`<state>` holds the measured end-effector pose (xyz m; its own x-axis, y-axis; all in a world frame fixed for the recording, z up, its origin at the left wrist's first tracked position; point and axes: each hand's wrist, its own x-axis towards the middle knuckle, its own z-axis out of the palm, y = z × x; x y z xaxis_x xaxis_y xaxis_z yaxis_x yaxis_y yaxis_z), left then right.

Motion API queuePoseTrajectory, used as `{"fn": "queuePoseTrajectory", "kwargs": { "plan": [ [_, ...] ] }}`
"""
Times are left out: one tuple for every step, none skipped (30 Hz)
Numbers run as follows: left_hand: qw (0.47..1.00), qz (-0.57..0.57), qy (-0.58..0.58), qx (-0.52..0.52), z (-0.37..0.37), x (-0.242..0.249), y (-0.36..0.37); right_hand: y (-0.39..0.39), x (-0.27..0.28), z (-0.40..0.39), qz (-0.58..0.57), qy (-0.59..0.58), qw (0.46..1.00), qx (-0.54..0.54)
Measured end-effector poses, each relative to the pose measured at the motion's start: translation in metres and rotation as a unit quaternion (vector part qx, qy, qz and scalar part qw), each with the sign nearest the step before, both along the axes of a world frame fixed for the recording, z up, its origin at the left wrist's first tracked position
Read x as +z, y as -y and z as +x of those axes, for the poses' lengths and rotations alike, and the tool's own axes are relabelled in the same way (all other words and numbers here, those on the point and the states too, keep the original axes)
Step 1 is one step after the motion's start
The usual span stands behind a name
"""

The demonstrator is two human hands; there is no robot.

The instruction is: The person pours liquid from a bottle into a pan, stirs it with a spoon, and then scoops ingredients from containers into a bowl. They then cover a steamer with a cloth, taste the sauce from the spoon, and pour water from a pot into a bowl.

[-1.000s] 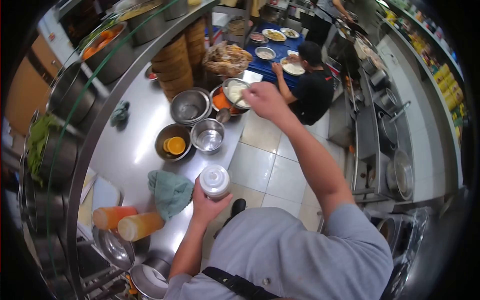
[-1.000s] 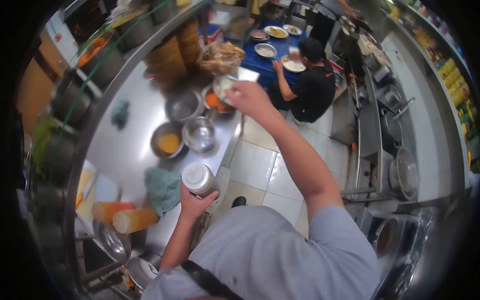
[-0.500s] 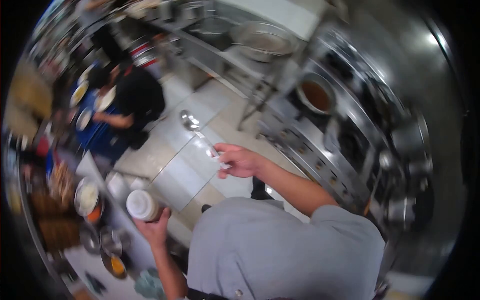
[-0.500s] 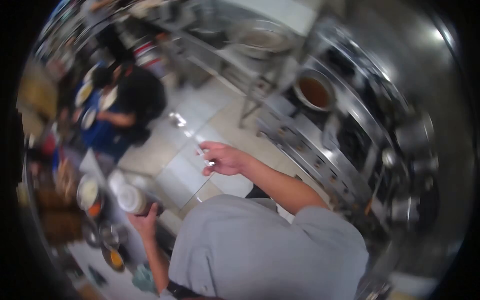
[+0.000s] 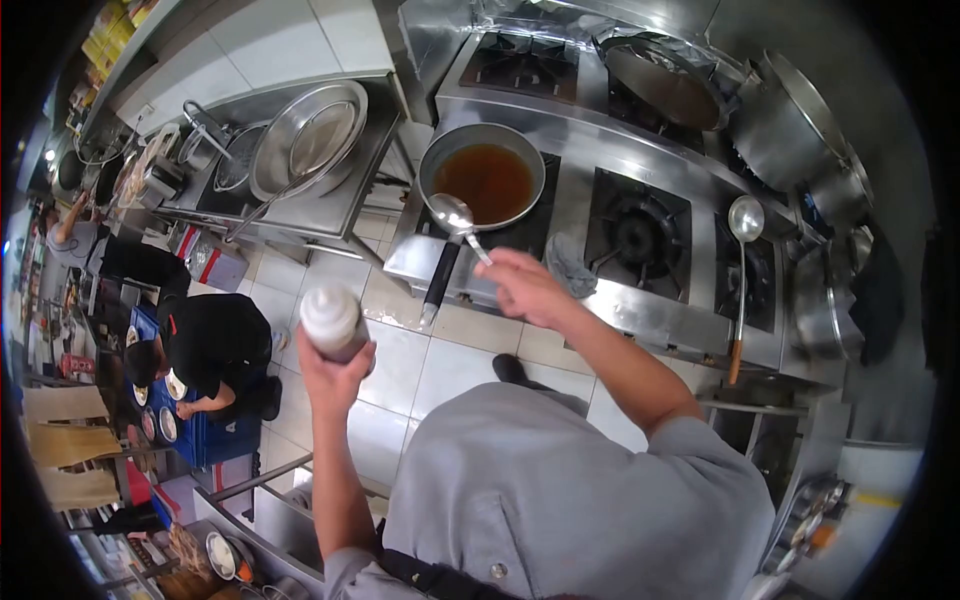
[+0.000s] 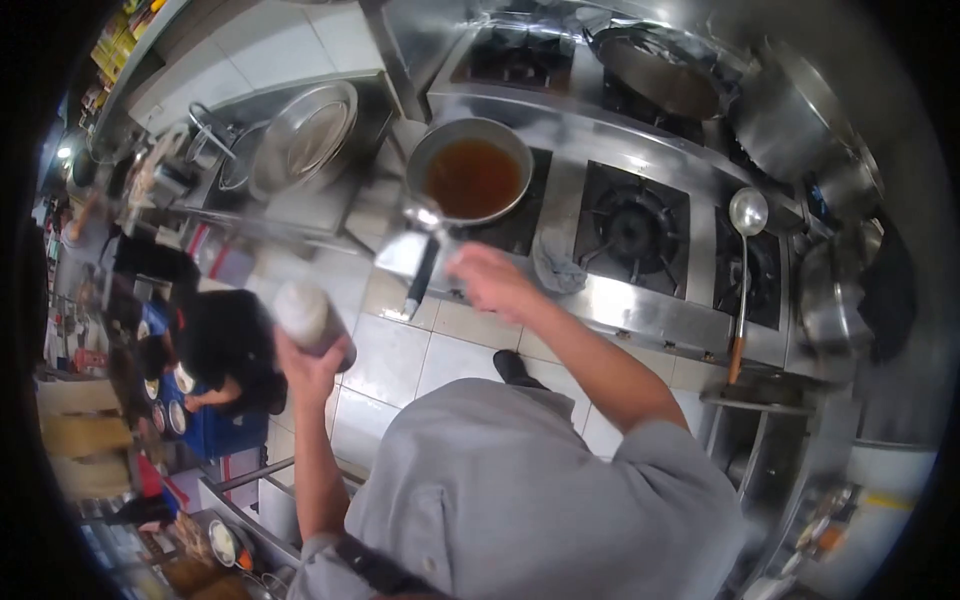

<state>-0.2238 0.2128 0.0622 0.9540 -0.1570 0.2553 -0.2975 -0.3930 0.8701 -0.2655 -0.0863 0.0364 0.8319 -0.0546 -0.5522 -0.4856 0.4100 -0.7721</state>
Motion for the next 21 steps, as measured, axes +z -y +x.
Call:
{"fn": "queuePoseTrajectory", "kwargs": {
  "plan": [
    [0.999, 0.038, -0.011, -0.017, 0.016, 0.001, 0.016, 0.021, -0.004, 0.005, -0.092, 0.033, 0.995, -0.015],
    [0.998, 0.048, -0.002, -0.036, 0.031, 0.0, 0.032, 0.043, -0.014, 0.009, -0.182, 0.065, 0.981, -0.03],
    [0.997, 0.061, 0.007, -0.056, 0.046, -0.002, 0.047, 0.065, -0.02, 0.015, -0.159, 0.074, 0.984, -0.03],
    [0.996, 0.067, 0.007, -0.058, 0.06, -0.007, 0.059, 0.083, -0.023, 0.019, -0.15, 0.089, 0.984, -0.025],
    [0.992, 0.088, 0.032, -0.086, 0.075, -0.012, 0.07, 0.099, -0.025, 0.024, -0.142, 0.104, 0.984, -0.02],
    [0.986, 0.109, 0.057, -0.114, 0.087, -0.012, 0.079, 0.11, -0.026, 0.029, -0.137, 0.105, 0.985, -0.021],
    [0.985, 0.113, 0.058, -0.115, 0.095, -0.008, 0.088, 0.12, -0.028, 0.035, -0.219, 0.121, 0.968, -0.007],
    [0.977, 0.167, 0.07, -0.114, 0.101, -0.004, 0.098, 0.128, -0.03, 0.043, -0.302, 0.136, 0.944, 0.007],
    [0.966, 0.22, 0.081, -0.111, 0.106, -0.001, 0.108, 0.137, -0.035, 0.053, -0.301, 0.137, 0.944, 0.007],
    [0.959, 0.242, 0.087, -0.123, 0.111, 0.003, 0.117, 0.144, -0.04, 0.063, -0.409, 0.158, 0.899, 0.015],
    [0.958, 0.243, 0.087, -0.121, 0.117, 0.004, 0.125, 0.15, -0.046, 0.071, -0.511, 0.179, 0.841, 0.021],
    [0.95, 0.262, 0.095, -0.137, 0.123, 0.003, 0.133, 0.15, -0.039, 0.076, -0.548, 0.154, 0.822, 0.034],
    [0.942, 0.283, 0.103, -0.149, 0.129, 0.002, 0.137, 0.15, -0.03, 0.078, -0.544, 0.16, 0.823, 0.038],
    [0.935, 0.295, 0.121, -0.158, 0.134, -0.001, 0.139, 0.148, -0.022, 0.081, -0.596, 0.133, 0.789, 0.068],
    [0.921, 0.345, 0.115, -0.141, 0.138, -0.002, 0.143, 0.145, -0.018, 0.087, -0.644, 0.11, 0.751, 0.098],
    [0.913, 0.359, 0.129, -0.144, 0.143, -0.005, 0.144, 0.144, -0.016, 0.093, -0.662, 0.122, 0.73, 0.115],
    [0.906, 0.369, 0.143, -0.152, 0.147, -0.008, 0.145, 0.14, -0.015, 0.099, -0.659, 0.128, 0.731, 0.119],
    [0.906, 0.369, 0.141, -0.151, 0.154, -0.013, 0.145, 0.139, -0.011, 0.101, -0.661, 0.13, 0.727, 0.134],
    [0.898, 0.386, 0.146, -0.15, 0.16, -0.018, 0.147, 0.141, -0.01, 0.1, -0.665, 0.126, 0.722, 0.146],
    [0.89, 0.403, 0.151, -0.151, 0.165, -0.024, 0.149, 0.143, -0.013, 0.103, -0.677, 0.143, 0.703, 0.164],
    [0.891, 0.399, 0.15, -0.158, 0.166, -0.025, 0.152, 0.144, -0.017, 0.106, -0.679, 0.135, 0.703, 0.163]
  ]
}}
